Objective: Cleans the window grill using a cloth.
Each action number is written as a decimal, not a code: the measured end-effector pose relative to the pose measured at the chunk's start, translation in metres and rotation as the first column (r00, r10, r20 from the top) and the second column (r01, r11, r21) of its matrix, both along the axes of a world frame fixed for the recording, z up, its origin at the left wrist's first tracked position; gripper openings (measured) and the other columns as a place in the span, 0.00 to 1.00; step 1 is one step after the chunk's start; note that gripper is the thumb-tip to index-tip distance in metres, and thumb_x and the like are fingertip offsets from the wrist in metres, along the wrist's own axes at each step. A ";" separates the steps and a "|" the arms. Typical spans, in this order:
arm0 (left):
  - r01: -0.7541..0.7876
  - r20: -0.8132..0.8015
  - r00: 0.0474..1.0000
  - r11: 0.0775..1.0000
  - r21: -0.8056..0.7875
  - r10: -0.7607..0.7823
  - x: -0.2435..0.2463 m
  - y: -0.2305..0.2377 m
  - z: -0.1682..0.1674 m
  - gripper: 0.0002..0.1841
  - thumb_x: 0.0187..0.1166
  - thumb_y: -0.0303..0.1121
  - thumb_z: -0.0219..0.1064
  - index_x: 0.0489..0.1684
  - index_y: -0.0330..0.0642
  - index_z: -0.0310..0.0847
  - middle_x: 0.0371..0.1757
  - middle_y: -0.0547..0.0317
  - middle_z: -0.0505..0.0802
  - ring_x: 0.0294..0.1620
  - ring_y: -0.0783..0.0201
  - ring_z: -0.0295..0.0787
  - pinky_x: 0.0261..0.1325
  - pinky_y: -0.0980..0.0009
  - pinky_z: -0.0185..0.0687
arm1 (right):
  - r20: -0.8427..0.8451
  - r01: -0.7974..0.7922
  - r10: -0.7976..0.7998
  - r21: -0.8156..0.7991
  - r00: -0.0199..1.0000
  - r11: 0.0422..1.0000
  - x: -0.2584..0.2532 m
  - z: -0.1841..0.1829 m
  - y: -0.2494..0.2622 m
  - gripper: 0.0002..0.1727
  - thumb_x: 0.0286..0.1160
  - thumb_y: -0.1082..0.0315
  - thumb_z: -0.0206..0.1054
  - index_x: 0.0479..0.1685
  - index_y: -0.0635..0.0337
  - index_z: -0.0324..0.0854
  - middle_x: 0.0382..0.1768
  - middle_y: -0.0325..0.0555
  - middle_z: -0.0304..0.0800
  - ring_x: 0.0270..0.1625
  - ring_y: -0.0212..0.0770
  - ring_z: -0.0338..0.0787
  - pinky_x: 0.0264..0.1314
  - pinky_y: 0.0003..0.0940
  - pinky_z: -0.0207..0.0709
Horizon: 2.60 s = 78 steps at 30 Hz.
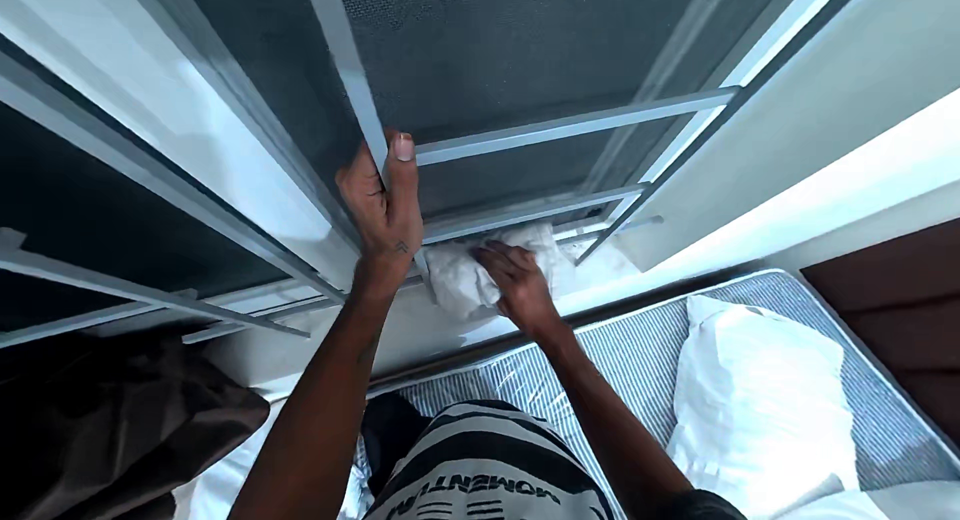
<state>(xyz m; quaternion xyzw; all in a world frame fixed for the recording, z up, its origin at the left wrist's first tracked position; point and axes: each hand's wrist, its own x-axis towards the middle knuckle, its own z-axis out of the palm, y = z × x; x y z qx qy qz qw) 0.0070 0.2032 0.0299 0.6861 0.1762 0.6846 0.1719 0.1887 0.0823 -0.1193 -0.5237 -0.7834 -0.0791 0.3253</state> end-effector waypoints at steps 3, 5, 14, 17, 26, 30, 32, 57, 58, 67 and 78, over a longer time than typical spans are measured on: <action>-0.010 0.007 1.000 1.000 -0.003 0.010 0.001 -0.001 0.000 0.17 0.95 0.38 0.50 0.36 0.41 0.78 0.18 0.73 0.75 0.15 0.81 0.69 0.18 0.81 0.68 | 0.049 0.005 0.000 -0.113 0.999 0.994 -0.016 -0.017 0.014 0.35 0.53 0.80 0.78 0.71 0.59 0.85 0.71 0.51 0.86 0.75 0.57 0.81 0.80 0.62 0.65; -0.023 0.016 1.000 1.000 -0.003 0.023 0.001 -0.001 0.000 0.16 0.94 0.37 0.51 0.36 0.41 0.78 0.19 0.73 0.76 0.16 0.81 0.69 0.19 0.81 0.67 | 0.042 -0.021 0.027 -0.119 0.999 0.993 -0.019 -0.009 0.019 0.33 0.54 0.81 0.77 0.68 0.60 0.86 0.66 0.51 0.89 0.70 0.57 0.85 0.79 0.60 0.69; -0.060 0.041 0.997 0.998 0.008 0.060 0.005 0.001 -0.002 0.16 0.95 0.37 0.50 0.35 0.42 0.78 0.20 0.74 0.77 0.16 0.81 0.71 0.19 0.81 0.69 | 0.143 0.088 -0.060 -0.200 0.988 0.976 0.046 -0.007 0.035 0.22 0.59 0.74 0.72 0.58 0.59 0.88 0.54 0.49 0.94 0.59 0.52 0.91 0.72 0.59 0.76; -0.039 0.055 0.998 0.999 0.001 0.039 0.006 0.000 -0.002 0.15 0.94 0.36 0.50 0.35 0.42 0.77 0.20 0.73 0.77 0.16 0.80 0.70 0.18 0.80 0.67 | 0.176 0.065 -0.024 -0.231 0.984 0.971 0.021 -0.004 0.038 0.27 0.56 0.70 0.75 0.63 0.54 0.87 0.55 0.47 0.94 0.59 0.52 0.91 0.68 0.60 0.76; -0.176 -0.010 0.984 0.984 0.005 0.176 0.001 -0.003 -0.002 0.17 0.94 0.37 0.53 0.37 0.36 0.80 0.17 0.68 0.77 0.15 0.76 0.73 0.18 0.76 0.71 | 0.117 -0.085 0.123 -0.289 0.985 0.953 0.001 0.000 0.050 0.32 0.57 0.77 0.75 0.69 0.46 0.87 0.54 0.45 0.94 0.59 0.50 0.91 0.67 0.55 0.80; -0.210 0.017 0.978 0.977 0.040 0.209 0.004 -0.003 -0.002 0.17 0.94 0.37 0.54 0.38 0.34 0.81 0.18 0.67 0.78 0.15 0.77 0.72 0.18 0.77 0.71 | 0.107 0.013 0.015 -0.261 0.994 0.965 0.057 -0.002 0.042 0.22 0.61 0.76 0.71 0.59 0.56 0.90 0.54 0.48 0.95 0.59 0.52 0.92 0.68 0.58 0.79; -0.194 0.029 0.981 0.979 0.056 0.192 0.005 -0.002 -0.003 0.17 0.94 0.36 0.53 0.38 0.34 0.81 0.19 0.67 0.79 0.16 0.78 0.73 0.19 0.78 0.71 | 0.102 0.053 -0.025 -0.287 0.994 0.956 0.065 0.001 0.041 0.20 0.62 0.74 0.71 0.56 0.57 0.91 0.52 0.50 0.95 0.57 0.54 0.93 0.67 0.61 0.78; -0.229 0.013 0.973 0.970 0.080 0.228 0.005 -0.001 -0.006 0.18 0.96 0.37 0.49 0.40 0.35 0.80 0.19 0.68 0.78 0.15 0.78 0.74 0.19 0.77 0.73 | 0.076 0.466 -0.460 -0.132 0.885 0.875 0.050 -0.017 0.043 0.12 0.56 0.63 0.70 0.35 0.60 0.90 0.39 0.50 0.95 0.52 0.57 0.92 0.72 0.69 0.67; -0.227 0.015 0.974 0.970 0.086 0.226 0.004 0.000 -0.006 0.18 0.95 0.36 0.49 0.40 0.34 0.81 0.19 0.67 0.79 0.15 0.77 0.74 0.19 0.76 0.73 | 0.093 0.440 -0.431 -0.142 0.898 0.887 0.034 -0.016 0.044 0.14 0.55 0.58 0.71 0.34 0.58 0.91 0.38 0.48 0.95 0.51 0.54 0.92 0.70 0.68 0.69; -0.225 -0.029 0.974 0.973 0.056 0.227 0.002 -0.002 -0.003 0.19 0.96 0.38 0.48 0.41 0.35 0.80 0.18 0.68 0.77 0.14 0.76 0.72 0.17 0.75 0.72 | 0.126 0.406 -0.409 0.049 0.904 0.912 0.087 -0.042 0.038 0.21 0.65 0.48 0.67 0.42 0.57 0.89 0.46 0.54 0.92 0.56 0.58 0.89 0.69 0.62 0.74; -0.207 0.005 0.978 0.977 0.058 0.207 0.003 0.000 -0.006 0.18 0.96 0.38 0.48 0.41 0.36 0.79 0.19 0.69 0.77 0.16 0.78 0.72 0.19 0.77 0.72 | 0.095 0.411 -0.401 -0.121 0.911 0.904 0.004 -0.024 0.047 0.21 0.58 0.47 0.66 0.35 0.55 0.90 0.40 0.47 0.94 0.53 0.54 0.90 0.71 0.65 0.69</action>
